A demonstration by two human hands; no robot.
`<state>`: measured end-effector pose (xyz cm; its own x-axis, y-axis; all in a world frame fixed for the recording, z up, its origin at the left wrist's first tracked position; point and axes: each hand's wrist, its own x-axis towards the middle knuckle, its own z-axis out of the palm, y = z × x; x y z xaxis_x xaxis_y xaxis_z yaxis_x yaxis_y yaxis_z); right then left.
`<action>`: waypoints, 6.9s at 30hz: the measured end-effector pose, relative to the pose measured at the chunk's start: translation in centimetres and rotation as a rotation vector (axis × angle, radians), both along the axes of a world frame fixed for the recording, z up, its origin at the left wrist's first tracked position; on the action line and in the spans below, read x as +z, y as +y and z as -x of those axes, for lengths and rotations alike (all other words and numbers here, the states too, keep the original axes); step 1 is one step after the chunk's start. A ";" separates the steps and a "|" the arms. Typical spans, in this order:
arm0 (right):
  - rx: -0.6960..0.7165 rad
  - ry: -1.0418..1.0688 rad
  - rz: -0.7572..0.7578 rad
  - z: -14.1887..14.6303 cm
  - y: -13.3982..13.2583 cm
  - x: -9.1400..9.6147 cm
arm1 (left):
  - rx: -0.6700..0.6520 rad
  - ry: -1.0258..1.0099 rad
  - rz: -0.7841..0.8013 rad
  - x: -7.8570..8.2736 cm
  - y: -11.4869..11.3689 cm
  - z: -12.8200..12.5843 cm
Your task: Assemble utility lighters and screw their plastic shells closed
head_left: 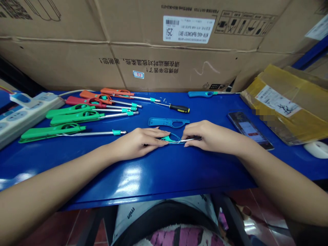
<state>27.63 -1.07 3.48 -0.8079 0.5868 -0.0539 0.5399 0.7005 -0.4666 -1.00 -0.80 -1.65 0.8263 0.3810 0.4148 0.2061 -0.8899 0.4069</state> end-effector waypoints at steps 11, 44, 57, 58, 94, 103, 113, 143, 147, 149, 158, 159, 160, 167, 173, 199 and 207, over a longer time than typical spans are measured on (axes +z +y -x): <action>-0.104 0.005 0.125 -0.5 0.2 0.0 | 0.006 -0.002 0.023 0.0 -0.1 0.0; -0.486 -0.094 0.118 0.7 -0.3 -0.1 | 0.024 -0.006 0.007 -0.2 -0.1 -0.3; -0.399 0.008 0.167 0.2 0.3 -0.1 | 0.050 -0.022 0.035 0.0 -0.5 -0.4; -0.391 0.039 0.192 0.2 0.4 -0.2 | 0.050 -0.023 0.033 0.0 -0.5 -0.4; -0.275 0.014 0.174 -1.0 1.4 0.1 | 0.159 0.109 0.160 1.8 -0.2 0.3; -0.172 0.333 -0.099 1.3 0.7 -2.7 | 0.105 0.232 -0.022 1.8 -0.2 0.6; -0.212 0.349 -0.086 2.0 0.0 -3.7 | 0.082 0.276 -0.066 1.6 0.0 0.5; -0.243 0.368 -0.058 1.7 0.5 -3.2 | 0.109 0.452 -0.190 2.1 -0.6 0.1; -0.259 0.378 -0.042 0.8 1.0 -2.0 | 0.132 0.511 -0.272 2.4 -0.9 0.1; -0.231 0.311 0.024 0.2 1.3 -1.4 | 0.134 0.519 -0.279 2.4 -0.9 0.1; -0.219 0.146 0.100 0.0 1.2 -1.4 | 0.149 0.509 -0.273 2.3 -1.0 0.1; -0.212 0.148 0.103 0.0 1.2 -1.4 | 0.151 0.510 -0.276 2.3 -1.0 0.1; -0.199 0.151 0.107 -0.1 1.2 -1.4 | 0.152 0.512 -0.279 2.3 -1.0 0.1; -0.171 0.163 0.115 -0.3 1.3 -1.4 | 0.146 0.531 -0.286 2.2 -1.0 0.0; -0.189 0.151 0.149 -0.2 1.3 -1.4 | 0.147 0.500 -0.277 2.2 -1.1 -0.1; -0.242 0.137 0.222 0.0 1.4 -1.4 | 0.116 0.462 -0.285 2.5 -1.0 0.0; -0.217 0.143 0.188 0.0 1.3 -1.4 | 0.148 0.441 -0.265 2.5 -1.4 -0.3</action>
